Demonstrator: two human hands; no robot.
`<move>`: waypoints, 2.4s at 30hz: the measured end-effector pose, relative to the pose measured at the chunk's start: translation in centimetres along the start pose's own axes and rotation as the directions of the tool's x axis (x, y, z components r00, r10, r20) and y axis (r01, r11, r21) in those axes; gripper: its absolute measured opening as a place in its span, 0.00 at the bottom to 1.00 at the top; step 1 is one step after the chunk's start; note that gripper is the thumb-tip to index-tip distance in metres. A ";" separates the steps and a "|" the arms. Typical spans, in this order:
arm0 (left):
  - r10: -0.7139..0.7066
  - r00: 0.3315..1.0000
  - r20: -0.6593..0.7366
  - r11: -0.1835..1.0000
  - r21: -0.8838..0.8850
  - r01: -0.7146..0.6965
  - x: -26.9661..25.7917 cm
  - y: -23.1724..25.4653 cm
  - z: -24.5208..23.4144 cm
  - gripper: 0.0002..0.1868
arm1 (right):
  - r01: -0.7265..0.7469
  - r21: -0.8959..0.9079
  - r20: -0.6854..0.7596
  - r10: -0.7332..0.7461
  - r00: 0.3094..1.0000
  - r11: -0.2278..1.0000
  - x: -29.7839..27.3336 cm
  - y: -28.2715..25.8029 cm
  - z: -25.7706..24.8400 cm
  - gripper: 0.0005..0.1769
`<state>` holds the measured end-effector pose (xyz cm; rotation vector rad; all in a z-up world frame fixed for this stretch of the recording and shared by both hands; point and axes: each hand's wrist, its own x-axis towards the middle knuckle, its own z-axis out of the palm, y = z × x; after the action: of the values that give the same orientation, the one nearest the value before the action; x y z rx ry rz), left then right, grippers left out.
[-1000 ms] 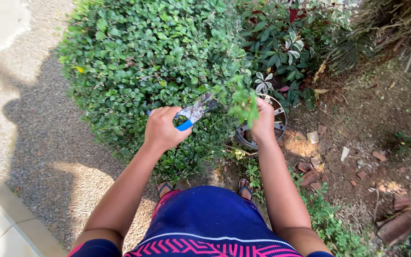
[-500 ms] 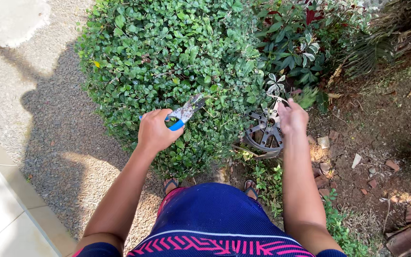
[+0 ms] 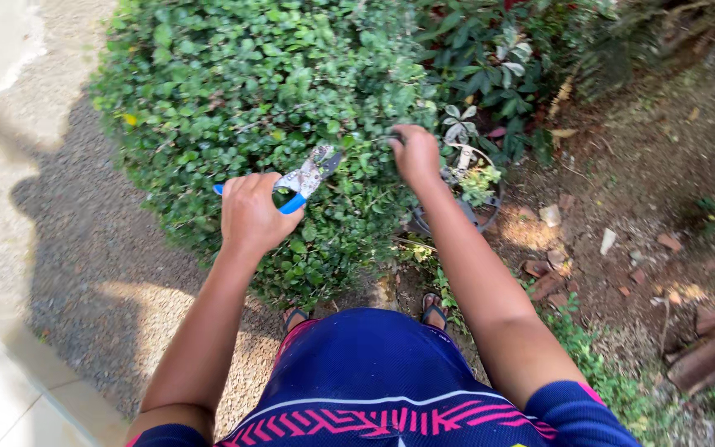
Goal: The person trims various garden bushes using shears, removing small branches and leaves by hand as they work.
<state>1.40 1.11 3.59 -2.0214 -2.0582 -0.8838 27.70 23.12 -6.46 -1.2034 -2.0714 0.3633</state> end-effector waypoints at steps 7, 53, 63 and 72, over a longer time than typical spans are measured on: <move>0.188 0.982 0.023 0.982 0.008 -0.188 4.0 1.9 1.1 0.27 | -0.024 -0.197 0.092 0.043 0.995 0.980 1.3 -1.0 -1.0 0.05; 0.036 0.902 0.431 0.988 0.122 -0.097 8.5 1.5 8.3 0.22 | -0.362 0.057 0.388 0.313 0.867 0.931 2.7 4.9 1.2 0.11; 0.095 0.992 -0.080 0.992 -0.079 -0.101 3.6 -0.1 2.0 0.26 | -0.461 0.800 0.521 0.062 0.851 -0.383 1.0 3.0 -7.4 0.07; -0.197 0.980 0.007 0.976 -0.097 0.197 -1.6 -1.6 0.2 0.26 | -0.380 0.718 0.265 0.276 0.924 0.583 -1.0 -4.7 -5.2 0.21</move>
<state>0.10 -0.08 2.20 -1.8828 -2.2873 -1.0389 28.62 19.24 -0.59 -1.0098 -1.4664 1.3784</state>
